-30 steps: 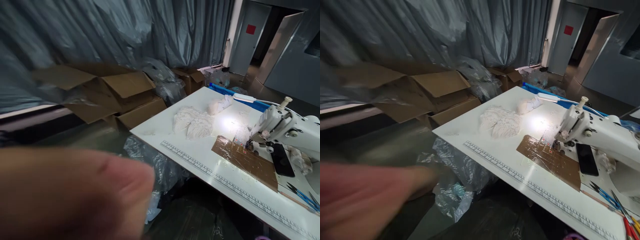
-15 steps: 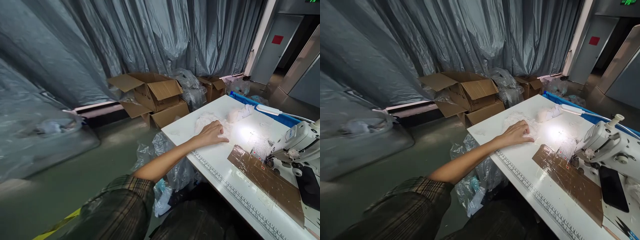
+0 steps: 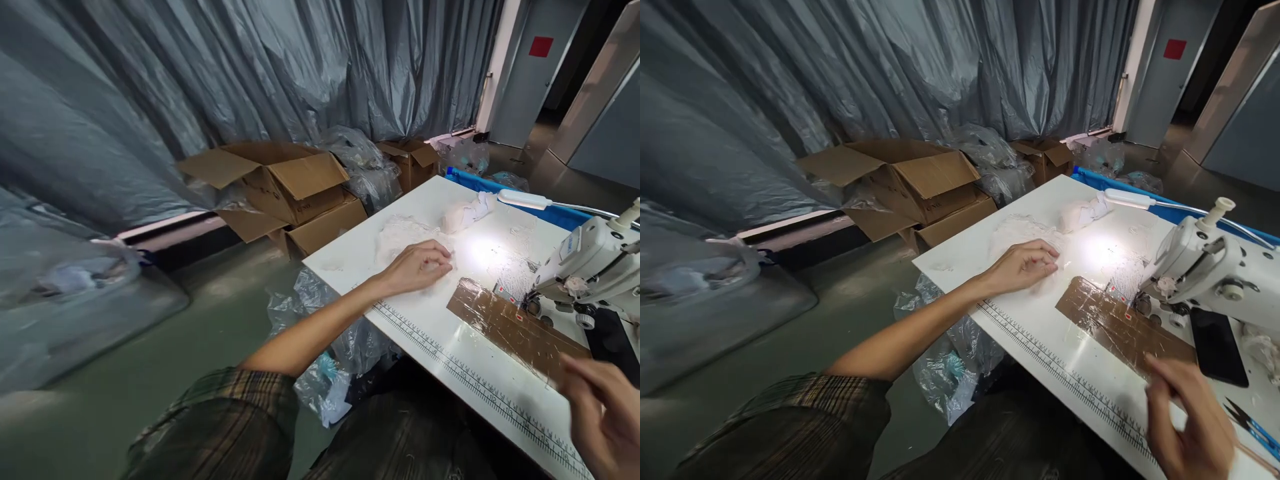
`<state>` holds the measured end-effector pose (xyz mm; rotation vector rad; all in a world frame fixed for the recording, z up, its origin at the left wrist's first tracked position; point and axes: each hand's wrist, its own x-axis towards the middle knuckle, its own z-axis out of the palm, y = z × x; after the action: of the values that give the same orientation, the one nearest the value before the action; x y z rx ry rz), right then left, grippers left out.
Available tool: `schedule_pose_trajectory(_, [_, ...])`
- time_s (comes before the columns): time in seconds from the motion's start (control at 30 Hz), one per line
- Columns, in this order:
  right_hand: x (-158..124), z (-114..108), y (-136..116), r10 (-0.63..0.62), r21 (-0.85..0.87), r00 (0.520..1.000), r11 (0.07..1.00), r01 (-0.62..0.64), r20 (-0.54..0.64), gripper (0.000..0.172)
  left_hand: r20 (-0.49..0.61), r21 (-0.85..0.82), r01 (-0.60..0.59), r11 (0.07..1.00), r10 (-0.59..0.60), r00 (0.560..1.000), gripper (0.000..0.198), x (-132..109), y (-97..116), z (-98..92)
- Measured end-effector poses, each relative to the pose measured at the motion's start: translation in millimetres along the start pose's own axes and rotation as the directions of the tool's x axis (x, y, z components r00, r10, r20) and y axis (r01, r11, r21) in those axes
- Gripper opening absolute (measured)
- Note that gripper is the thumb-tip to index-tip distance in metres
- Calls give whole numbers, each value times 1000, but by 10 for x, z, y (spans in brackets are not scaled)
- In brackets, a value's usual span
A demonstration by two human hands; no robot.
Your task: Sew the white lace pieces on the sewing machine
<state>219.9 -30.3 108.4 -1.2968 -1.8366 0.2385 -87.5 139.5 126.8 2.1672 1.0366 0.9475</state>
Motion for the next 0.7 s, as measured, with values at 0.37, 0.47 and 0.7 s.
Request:
schedule_pose_trajectory(0.37, [259, 410, -239, 302, 321, 767, 776, -542, 566, 51, 556, -532, 247, 810, 114, 824, 50, -46, 737, 598])
schedule_pose_trajectory(0.47, [249, 414, -311, 306, 356, 638, 625, -694, 706, 51, 601, -370, 219, 903, 53, 798, 58, 50, 706, 634])
schedule_pose_trajectory(0.7, [389, 174, 4, 341, 313, 511, 493, -812, 789, 47, 546, -123, 94, 988, -12, 838, 35, 290, 540, 537])
